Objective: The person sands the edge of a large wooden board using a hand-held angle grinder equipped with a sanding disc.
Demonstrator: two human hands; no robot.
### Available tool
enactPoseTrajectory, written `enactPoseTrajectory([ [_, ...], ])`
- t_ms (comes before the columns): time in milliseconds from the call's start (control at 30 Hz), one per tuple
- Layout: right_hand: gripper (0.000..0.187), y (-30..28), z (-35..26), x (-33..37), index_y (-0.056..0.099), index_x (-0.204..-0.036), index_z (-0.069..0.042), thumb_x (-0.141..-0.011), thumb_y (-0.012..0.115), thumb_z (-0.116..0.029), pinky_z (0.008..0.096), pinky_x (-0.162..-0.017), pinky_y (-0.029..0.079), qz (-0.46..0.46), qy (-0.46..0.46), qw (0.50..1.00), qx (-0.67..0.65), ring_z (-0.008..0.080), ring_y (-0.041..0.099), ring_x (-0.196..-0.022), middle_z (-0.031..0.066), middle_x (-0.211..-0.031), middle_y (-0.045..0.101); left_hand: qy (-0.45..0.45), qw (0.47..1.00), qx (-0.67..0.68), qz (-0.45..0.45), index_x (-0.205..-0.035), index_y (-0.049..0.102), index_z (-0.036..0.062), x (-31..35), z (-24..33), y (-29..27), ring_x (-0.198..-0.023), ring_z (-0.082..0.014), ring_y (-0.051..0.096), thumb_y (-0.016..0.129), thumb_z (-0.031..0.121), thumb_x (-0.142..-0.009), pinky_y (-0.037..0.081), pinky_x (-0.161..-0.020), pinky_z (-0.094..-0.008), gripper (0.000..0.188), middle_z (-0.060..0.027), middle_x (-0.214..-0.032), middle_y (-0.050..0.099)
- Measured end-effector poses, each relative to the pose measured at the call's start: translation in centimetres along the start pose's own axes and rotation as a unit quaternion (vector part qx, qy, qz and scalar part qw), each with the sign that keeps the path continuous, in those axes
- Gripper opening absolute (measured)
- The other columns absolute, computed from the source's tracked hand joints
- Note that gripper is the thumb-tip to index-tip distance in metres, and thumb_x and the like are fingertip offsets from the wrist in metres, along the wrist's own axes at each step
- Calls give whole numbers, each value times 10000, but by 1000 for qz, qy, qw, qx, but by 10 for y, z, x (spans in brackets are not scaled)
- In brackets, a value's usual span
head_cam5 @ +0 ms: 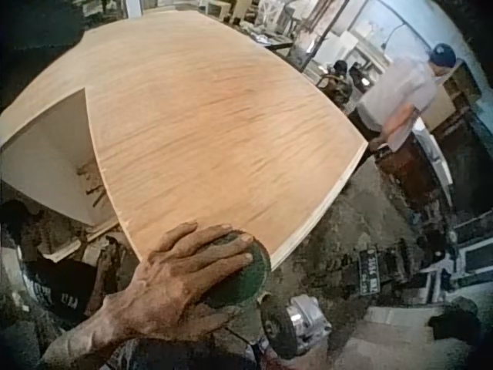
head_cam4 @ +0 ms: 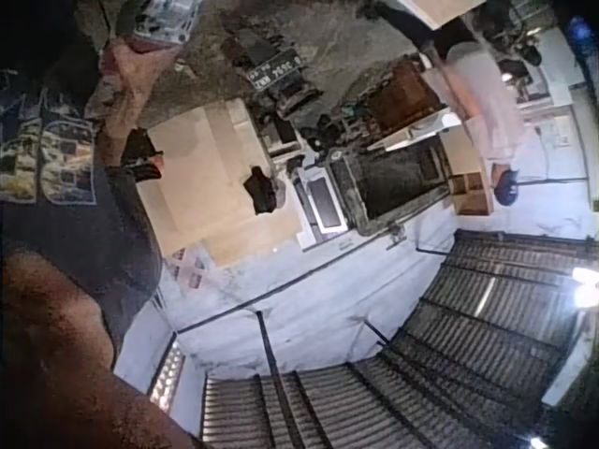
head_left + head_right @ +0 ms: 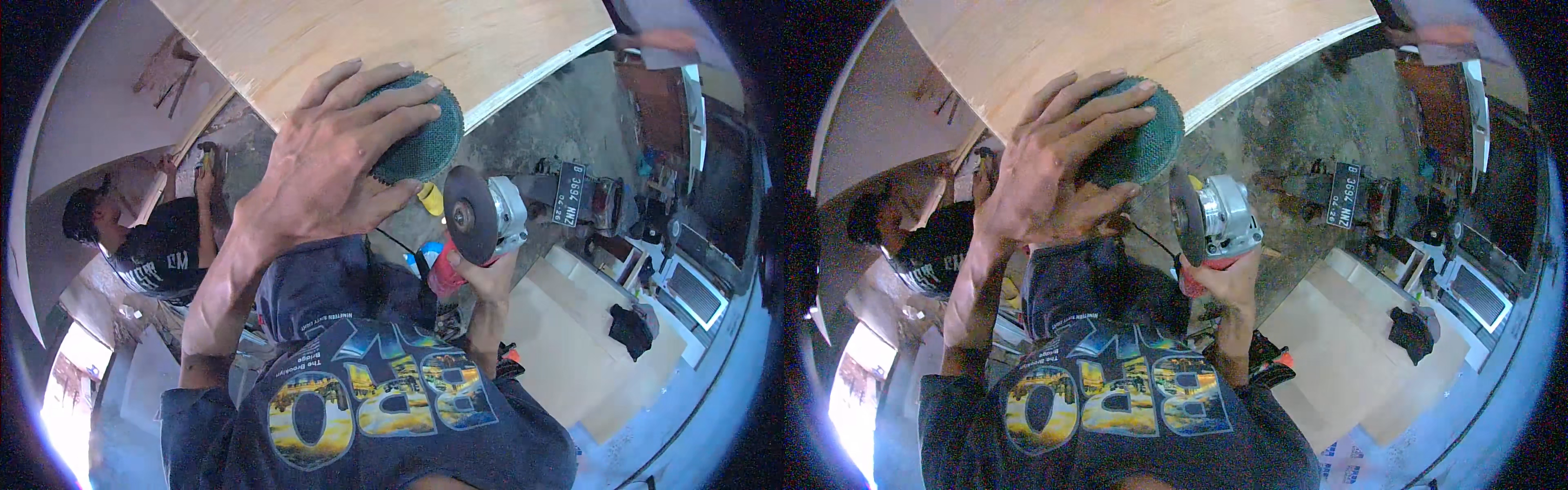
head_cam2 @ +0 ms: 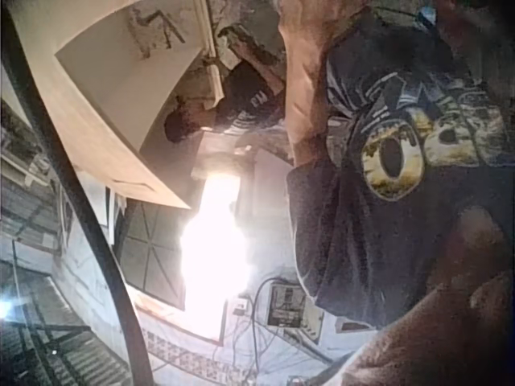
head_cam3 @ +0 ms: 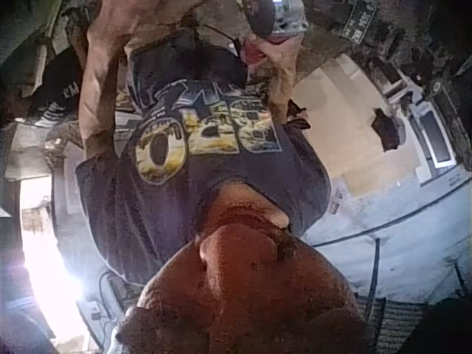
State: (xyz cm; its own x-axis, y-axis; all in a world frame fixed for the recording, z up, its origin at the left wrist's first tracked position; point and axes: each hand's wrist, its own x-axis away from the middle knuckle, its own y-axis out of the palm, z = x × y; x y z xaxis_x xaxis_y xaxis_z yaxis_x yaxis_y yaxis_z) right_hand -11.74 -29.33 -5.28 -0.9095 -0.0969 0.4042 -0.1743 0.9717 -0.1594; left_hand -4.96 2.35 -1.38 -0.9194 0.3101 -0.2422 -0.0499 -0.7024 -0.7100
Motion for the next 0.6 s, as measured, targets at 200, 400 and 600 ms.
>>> enactPoseTrajectory([
  [200, 897, 0, 2, 1, 544, -1357, 34, -578, 972, -85, 407, -1042, 519, 1, -9, 1000, 0, 219, 668, -1154, 123, -1272, 675, -1, 1000, 3, 6, -1388, 632, 126, 0, 0, 2, -1456, -324, 495, 823, 242, -696, 338, -1229, -534, 727, -58, -1526, 594],
  [400, 922, -6, 4, -1, 537, -1373, 28, -572, 975, -93, 406, -1040, 518, -26, 12, 1000, 13, 221, 665, -1166, 129, -1284, 672, 2, 1000, 1, 10, -1381, 639, 120, 1, 1, 2, -1455, -321, 500, 821, 236, -681, 336, -1231, -533, 732, -61, -1512, 607],
  [600, 1006, -1, 2, 0, 482, -1431, 15, -562, 976, -97, 401, -1058, 503, -4, 2, 1000, -14, 221, 641, -1217, 131, -1336, 645, 0, 1000, 0, 11, -1375, 647, 127, 0, 1, 3, -1458, -313, 499, 818, 244, -662, 333, -1232, -535, 743, -61, -1506, 613],
])
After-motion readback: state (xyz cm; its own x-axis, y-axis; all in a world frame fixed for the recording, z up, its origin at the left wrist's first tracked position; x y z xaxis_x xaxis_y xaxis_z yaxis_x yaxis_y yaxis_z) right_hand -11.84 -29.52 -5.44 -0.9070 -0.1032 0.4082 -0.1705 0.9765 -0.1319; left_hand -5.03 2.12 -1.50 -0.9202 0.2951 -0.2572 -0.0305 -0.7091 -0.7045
